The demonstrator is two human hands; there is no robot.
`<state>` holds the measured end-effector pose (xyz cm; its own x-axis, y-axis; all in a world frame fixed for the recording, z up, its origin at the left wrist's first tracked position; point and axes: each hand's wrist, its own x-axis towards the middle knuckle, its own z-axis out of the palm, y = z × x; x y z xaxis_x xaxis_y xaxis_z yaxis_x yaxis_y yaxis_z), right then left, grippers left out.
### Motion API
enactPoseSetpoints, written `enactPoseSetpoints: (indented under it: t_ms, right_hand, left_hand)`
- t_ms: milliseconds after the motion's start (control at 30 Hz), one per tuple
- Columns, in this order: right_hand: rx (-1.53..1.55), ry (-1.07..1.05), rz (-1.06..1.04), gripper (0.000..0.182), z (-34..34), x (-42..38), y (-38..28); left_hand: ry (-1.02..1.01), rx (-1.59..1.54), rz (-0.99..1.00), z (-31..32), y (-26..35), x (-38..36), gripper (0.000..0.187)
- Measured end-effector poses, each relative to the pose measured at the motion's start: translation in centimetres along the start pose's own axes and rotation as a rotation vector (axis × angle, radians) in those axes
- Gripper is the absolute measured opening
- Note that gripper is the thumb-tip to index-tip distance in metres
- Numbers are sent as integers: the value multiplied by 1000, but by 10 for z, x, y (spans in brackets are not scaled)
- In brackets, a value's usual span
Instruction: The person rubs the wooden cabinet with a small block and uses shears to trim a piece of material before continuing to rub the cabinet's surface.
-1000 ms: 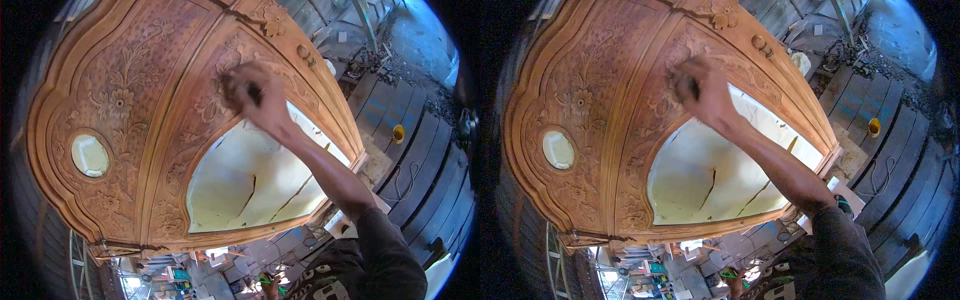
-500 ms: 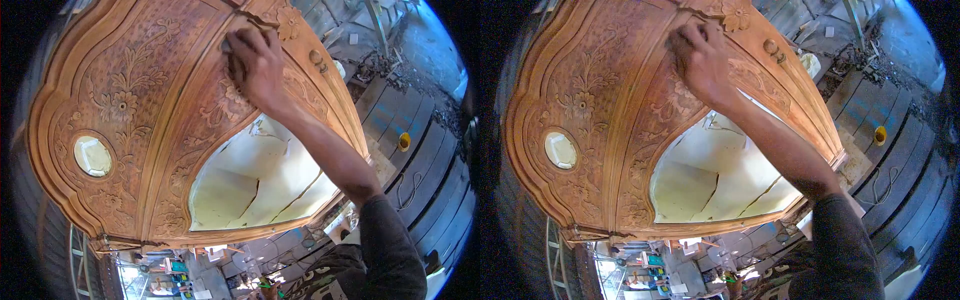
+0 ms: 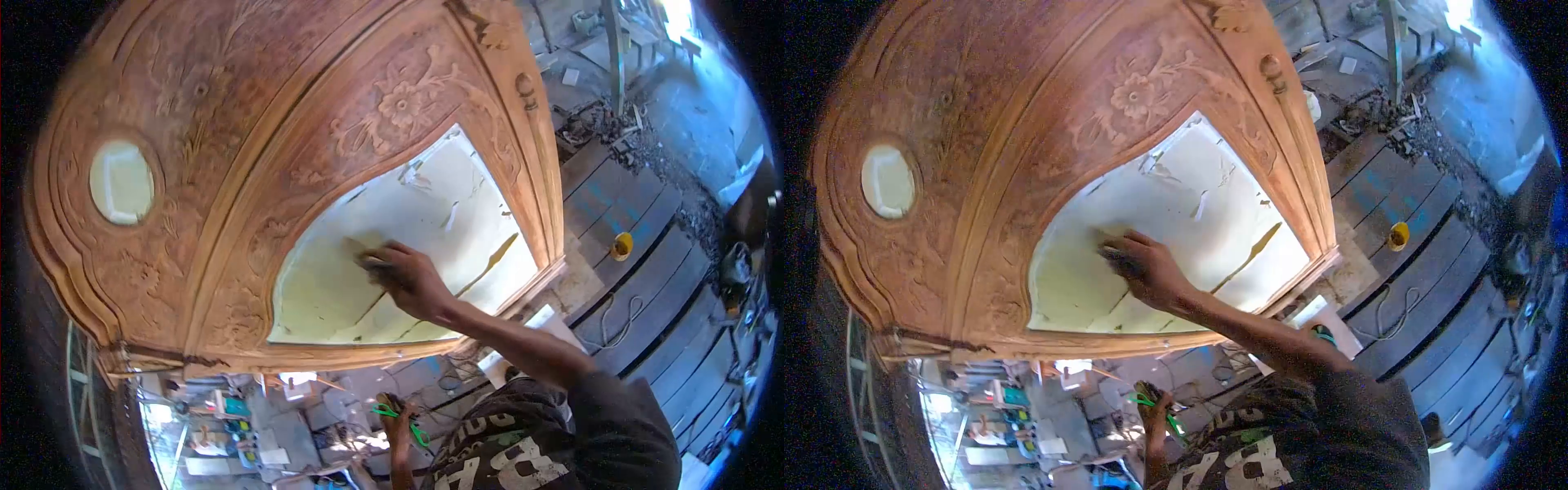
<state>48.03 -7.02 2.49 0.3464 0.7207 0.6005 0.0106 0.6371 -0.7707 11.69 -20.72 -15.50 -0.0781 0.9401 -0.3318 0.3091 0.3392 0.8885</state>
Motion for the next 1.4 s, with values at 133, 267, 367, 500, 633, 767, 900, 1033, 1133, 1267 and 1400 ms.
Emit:
enactPoseSetpoints:
  t_ms: [133, 267, 367, 500, 633, 767, 900, 1033, 1133, 1267, 1400]
  right_hand:
    - [34, -101, 714, 23, -9, -111, 46]
    - [-51, -101, 789, 38, -32, -241, 110]
    - [3, -106, 1240, 50, -70, -270, 93]
    - [-80, -187, 1141, 42, -118, -304, 134]
    - [-48, -226, 1156, 18, -199, -336, 218]
    - [125, -67, 1159, 14, -168, -259, 141]
    - [36, -98, 1098, 15, -158, -260, 150]
    - [-143, -264, 1095, 19, -147, -265, 158]
    - [-64, -425, 890, 19, -99, -248, 130]
    - [-132, -582, 959, 30, -18, -187, 74]
    - [-351, -841, 624, 40, 32, -114, 38]
  left_hand:
    - [72, -157, 6, 34, 18, -27, 33]
    - [144, -204, -110, 43, 1, -25, 36]
    - [108, -295, -93, 42, -18, -21, 32]
    - [219, 46, 318, 16, -166, -2, 26]
    - [74, -103, -237, 8, -160, -39, 66]
    - [84, -318, -525, -1, -278, -80, 73]
    - [361, 303, -401, 21, -300, -163, 68]
    - [174, 424, -686, 40, -313, -204, 80]
    - [582, -220, -489, 55, -379, -215, 76]
    - [494, -270, -249, 40, -381, -175, 53]
    - [513, -578, -198, 31, -100, -95, 32]
